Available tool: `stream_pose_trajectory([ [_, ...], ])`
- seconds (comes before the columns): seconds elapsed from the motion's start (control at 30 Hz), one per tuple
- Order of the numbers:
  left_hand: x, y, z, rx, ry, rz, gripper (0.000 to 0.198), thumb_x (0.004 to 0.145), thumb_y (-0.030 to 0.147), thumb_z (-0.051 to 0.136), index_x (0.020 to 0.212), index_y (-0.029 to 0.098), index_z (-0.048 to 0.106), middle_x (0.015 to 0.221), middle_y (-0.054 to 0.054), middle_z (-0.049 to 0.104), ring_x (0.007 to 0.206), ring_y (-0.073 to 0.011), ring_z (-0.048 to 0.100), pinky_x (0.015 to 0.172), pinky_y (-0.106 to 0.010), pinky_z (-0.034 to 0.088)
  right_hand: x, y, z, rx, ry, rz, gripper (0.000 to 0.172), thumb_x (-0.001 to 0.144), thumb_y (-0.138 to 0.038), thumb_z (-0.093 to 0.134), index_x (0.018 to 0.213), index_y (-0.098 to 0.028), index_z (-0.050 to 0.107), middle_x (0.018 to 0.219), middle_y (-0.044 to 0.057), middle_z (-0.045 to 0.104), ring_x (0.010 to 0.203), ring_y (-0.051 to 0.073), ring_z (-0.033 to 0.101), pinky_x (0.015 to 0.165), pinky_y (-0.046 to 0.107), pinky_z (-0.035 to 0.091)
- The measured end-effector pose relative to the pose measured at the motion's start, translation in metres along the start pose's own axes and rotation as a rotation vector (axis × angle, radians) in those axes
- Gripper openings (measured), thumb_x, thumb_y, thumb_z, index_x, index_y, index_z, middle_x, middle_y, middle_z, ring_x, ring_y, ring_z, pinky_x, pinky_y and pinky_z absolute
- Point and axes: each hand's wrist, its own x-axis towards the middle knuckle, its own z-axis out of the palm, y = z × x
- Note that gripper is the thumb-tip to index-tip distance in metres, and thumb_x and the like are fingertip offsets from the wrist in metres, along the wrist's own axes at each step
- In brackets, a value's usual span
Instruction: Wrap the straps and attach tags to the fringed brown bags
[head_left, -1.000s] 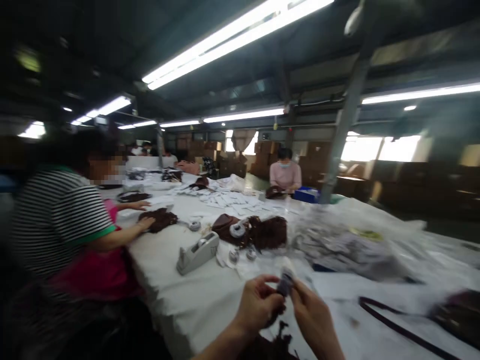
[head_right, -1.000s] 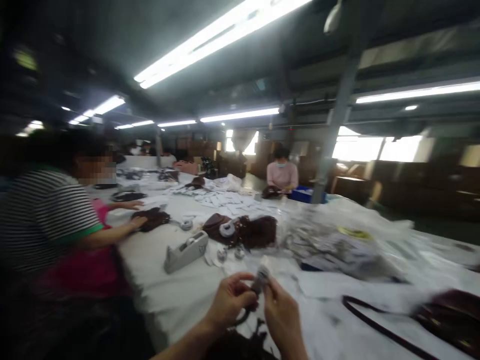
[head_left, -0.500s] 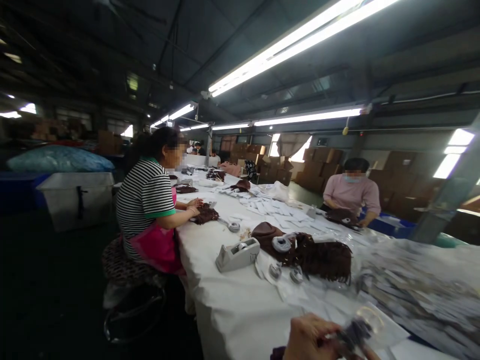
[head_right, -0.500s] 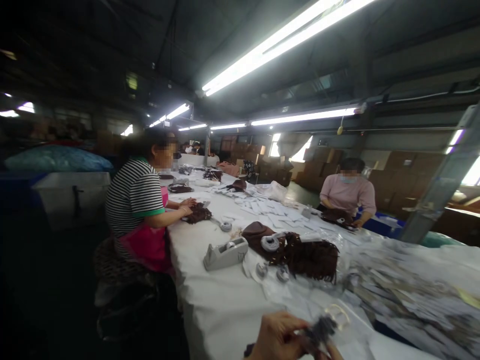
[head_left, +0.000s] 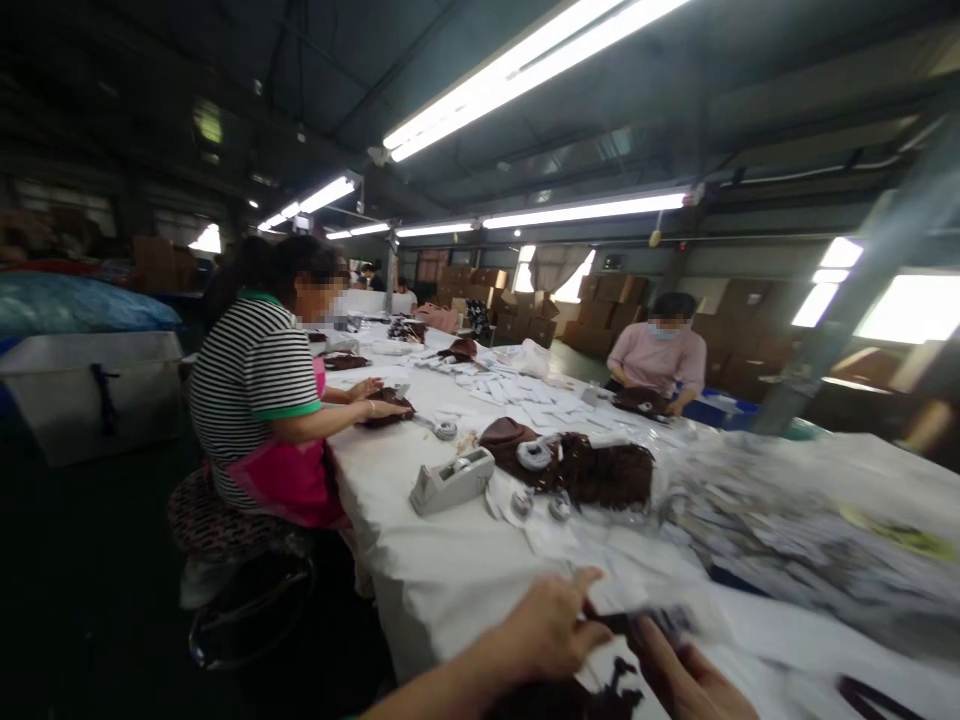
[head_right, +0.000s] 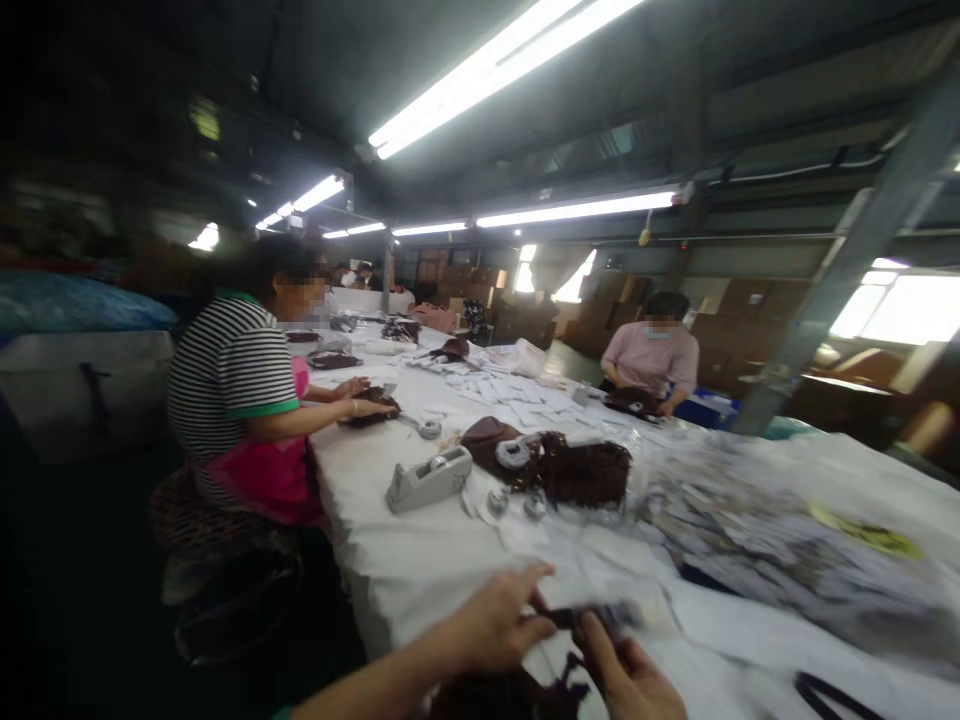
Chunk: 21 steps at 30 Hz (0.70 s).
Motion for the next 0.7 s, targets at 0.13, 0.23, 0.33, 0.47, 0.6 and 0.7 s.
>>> stream_pose_trajectory([
  [0.13, -0.004, -0.014, 0.005, -0.104, 0.027, -0.136, 0.027, 0.085, 0.032, 0.049, 0.078, 0.015, 0.068, 0.056, 0.001, 0.056, 0.052, -0.0123, 0.048, 0.052, -0.023, 0.036, -0.010, 0.007, 0.016, 0.088, 0.038, -0.124, 0.045, 0.055, -0.048, 0.079, 0.082, -0.014, 0.067, 0.073, 0.006, 0.073, 0.070, 0.021, 0.066, 0.063, 0.027, 0.050],
  [0.23, -0.008, -0.017, 0.018, -0.181, 0.165, -0.188, 0.028, 0.086, 0.036, 0.048, 0.076, 0.015, 0.064, 0.057, 0.001, 0.055, 0.051, -0.0119, 0.047, 0.051, -0.023, 0.034, -0.013, 0.024, 0.033, 0.152, -0.013, -0.143, 0.039, 0.060, -0.045, 0.077, 0.079, -0.014, 0.064, 0.069, 0.005, 0.072, 0.068, 0.020, 0.066, 0.065, 0.028, 0.050],
  [0.33, -0.014, -0.021, 0.015, -0.254, 0.065, -0.210, 0.029, 0.085, 0.041, 0.050, 0.080, 0.016, 0.064, 0.060, 0.000, 0.059, 0.053, -0.0133, 0.050, 0.051, -0.023, 0.036, -0.012, 0.033, 0.033, 0.231, -0.002, -0.110, 0.037, 0.061, -0.043, 0.077, 0.079, -0.013, 0.066, 0.072, 0.005, 0.072, 0.068, 0.020, 0.066, 0.066, 0.029, 0.050],
  [0.47, -0.026, -0.036, 0.002, -0.358, -0.192, -0.298, 0.033, 0.083, 0.046, 0.051, 0.075, 0.016, 0.062, 0.057, 0.001, 0.058, 0.051, -0.0121, 0.048, 0.050, -0.023, 0.034, -0.005, 0.025, 0.019, 0.270, 0.105, -0.130, 0.037, 0.058, -0.038, 0.079, 0.083, -0.013, 0.068, 0.079, 0.006, 0.073, 0.077, 0.021, 0.066, 0.070, 0.028, 0.050],
  [0.6, -0.031, -0.043, 0.010, -0.456, -0.088, -0.315, 0.028, 0.082, 0.042, 0.054, 0.075, 0.015, 0.060, 0.064, 0.000, 0.061, 0.060, -0.0146, 0.054, 0.057, -0.024, 0.039, -0.010, 0.027, 0.034, 0.176, 0.022, -0.192, 0.034, 0.065, -0.039, 0.075, 0.087, -0.014, 0.068, 0.075, 0.004, 0.072, 0.078, 0.021, 0.065, 0.068, 0.027, 0.049],
  [0.7, -0.026, -0.038, 0.014, -0.401, 0.056, -0.238, 0.028, 0.084, 0.040, 0.051, 0.079, 0.015, 0.063, 0.075, -0.004, 0.065, 0.073, -0.0187, 0.059, 0.066, -0.027, 0.043, -0.016, 0.036, 0.050, 0.021, -0.001, -0.215, 0.029, 0.068, -0.044, 0.070, 0.070, -0.015, 0.066, 0.058, -0.001, 0.064, 0.059, 0.015, 0.058, 0.054, 0.023, 0.043],
])
